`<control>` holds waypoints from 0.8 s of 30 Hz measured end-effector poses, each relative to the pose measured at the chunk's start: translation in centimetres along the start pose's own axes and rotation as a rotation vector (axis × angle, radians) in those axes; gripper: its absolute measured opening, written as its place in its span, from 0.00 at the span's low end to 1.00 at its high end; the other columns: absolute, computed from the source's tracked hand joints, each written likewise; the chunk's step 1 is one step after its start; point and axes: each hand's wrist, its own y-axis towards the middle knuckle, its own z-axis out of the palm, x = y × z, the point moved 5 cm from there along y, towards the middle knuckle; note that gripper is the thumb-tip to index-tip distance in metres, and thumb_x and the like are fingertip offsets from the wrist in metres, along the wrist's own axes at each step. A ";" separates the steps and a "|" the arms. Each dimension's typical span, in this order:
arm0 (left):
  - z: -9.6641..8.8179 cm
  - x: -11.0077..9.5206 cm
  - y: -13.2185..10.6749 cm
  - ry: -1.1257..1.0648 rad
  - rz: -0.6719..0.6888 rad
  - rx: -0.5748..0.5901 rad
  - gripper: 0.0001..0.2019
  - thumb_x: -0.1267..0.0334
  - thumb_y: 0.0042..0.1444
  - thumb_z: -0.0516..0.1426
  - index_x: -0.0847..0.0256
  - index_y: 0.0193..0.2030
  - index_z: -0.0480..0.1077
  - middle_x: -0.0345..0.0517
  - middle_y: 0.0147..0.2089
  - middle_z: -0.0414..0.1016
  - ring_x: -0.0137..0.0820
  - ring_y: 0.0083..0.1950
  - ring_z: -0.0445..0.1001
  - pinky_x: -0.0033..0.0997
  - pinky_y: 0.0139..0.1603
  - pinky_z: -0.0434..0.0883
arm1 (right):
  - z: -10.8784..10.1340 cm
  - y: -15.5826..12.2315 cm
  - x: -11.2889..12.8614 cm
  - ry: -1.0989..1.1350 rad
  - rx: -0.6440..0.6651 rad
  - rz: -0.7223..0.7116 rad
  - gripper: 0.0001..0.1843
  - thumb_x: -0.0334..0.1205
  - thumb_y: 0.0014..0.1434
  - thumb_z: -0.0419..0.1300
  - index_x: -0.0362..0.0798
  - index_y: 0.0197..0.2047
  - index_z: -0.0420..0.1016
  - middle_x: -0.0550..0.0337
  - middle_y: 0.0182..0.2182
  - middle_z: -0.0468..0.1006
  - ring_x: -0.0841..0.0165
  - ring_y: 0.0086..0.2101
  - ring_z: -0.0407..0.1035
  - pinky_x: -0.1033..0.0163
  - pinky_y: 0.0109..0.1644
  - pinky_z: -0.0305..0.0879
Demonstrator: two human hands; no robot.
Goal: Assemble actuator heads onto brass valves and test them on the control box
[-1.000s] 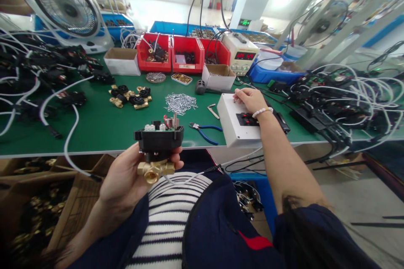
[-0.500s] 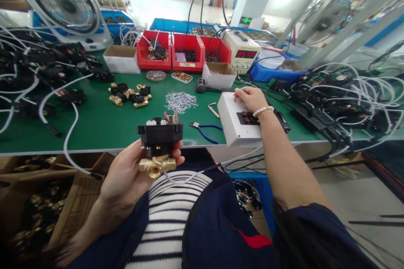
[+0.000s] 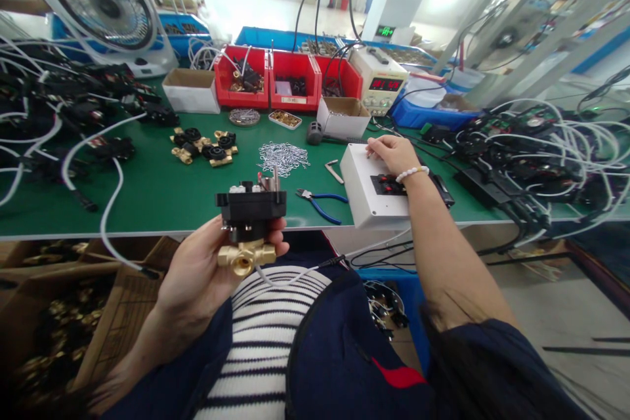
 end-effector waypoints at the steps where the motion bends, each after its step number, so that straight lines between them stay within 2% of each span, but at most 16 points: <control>1: 0.0 0.0 0.0 -0.003 0.000 0.000 0.17 0.62 0.68 0.51 0.68 0.36 0.79 0.55 0.35 0.83 0.40 0.40 0.84 0.44 0.50 0.80 | 0.0 0.0 0.0 0.000 0.001 0.003 0.18 0.53 0.57 0.66 0.47 0.26 0.79 0.58 0.22 0.77 0.68 0.25 0.68 0.62 0.34 0.65; 7: -0.1 0.2 0.0 -0.041 -0.018 0.028 0.18 0.61 0.69 0.51 0.68 0.37 0.79 0.54 0.34 0.83 0.37 0.36 0.84 0.39 0.46 0.81 | 0.1 0.2 -0.2 0.016 0.025 0.008 0.21 0.57 0.55 0.67 0.47 0.25 0.78 0.56 0.24 0.79 0.68 0.26 0.69 0.61 0.37 0.68; 13: 0.3 0.1 0.2 -0.093 -0.027 0.058 0.22 0.64 0.70 0.46 0.69 0.35 0.78 0.52 0.29 0.82 0.36 0.34 0.83 0.40 0.47 0.80 | 0.1 0.0 0.0 -0.020 0.019 0.023 0.17 0.50 0.59 0.65 0.46 0.27 0.79 0.58 0.25 0.79 0.69 0.26 0.70 0.62 0.38 0.69; 17: 0.4 0.1 0.2 -0.123 -0.036 0.065 0.22 0.65 0.71 0.46 0.69 0.33 0.78 0.50 0.28 0.81 0.34 0.32 0.83 0.39 0.46 0.80 | 0.0 -0.1 0.1 -0.044 0.016 0.022 0.16 0.49 0.59 0.64 0.47 0.27 0.78 0.58 0.25 0.80 0.68 0.27 0.71 0.62 0.38 0.69; 21: 0.6 0.2 0.2 -0.192 -0.087 0.089 0.24 0.64 0.71 0.44 0.69 0.34 0.78 0.51 0.28 0.80 0.33 0.31 0.81 0.36 0.41 0.81 | 0.1 -0.1 0.3 -0.062 0.024 0.002 0.17 0.52 0.58 0.64 0.47 0.27 0.78 0.56 0.26 0.80 0.66 0.28 0.73 0.60 0.39 0.71; 24: 1.1 0.4 0.1 -0.353 -0.176 0.189 0.26 0.65 0.70 0.40 0.70 0.33 0.77 0.51 0.27 0.77 0.29 0.28 0.78 0.30 0.33 0.80 | 0.3 -0.2 0.4 -0.081 0.052 0.028 0.15 0.51 0.56 0.66 0.47 0.30 0.79 0.55 0.29 0.81 0.65 0.31 0.73 0.58 0.43 0.71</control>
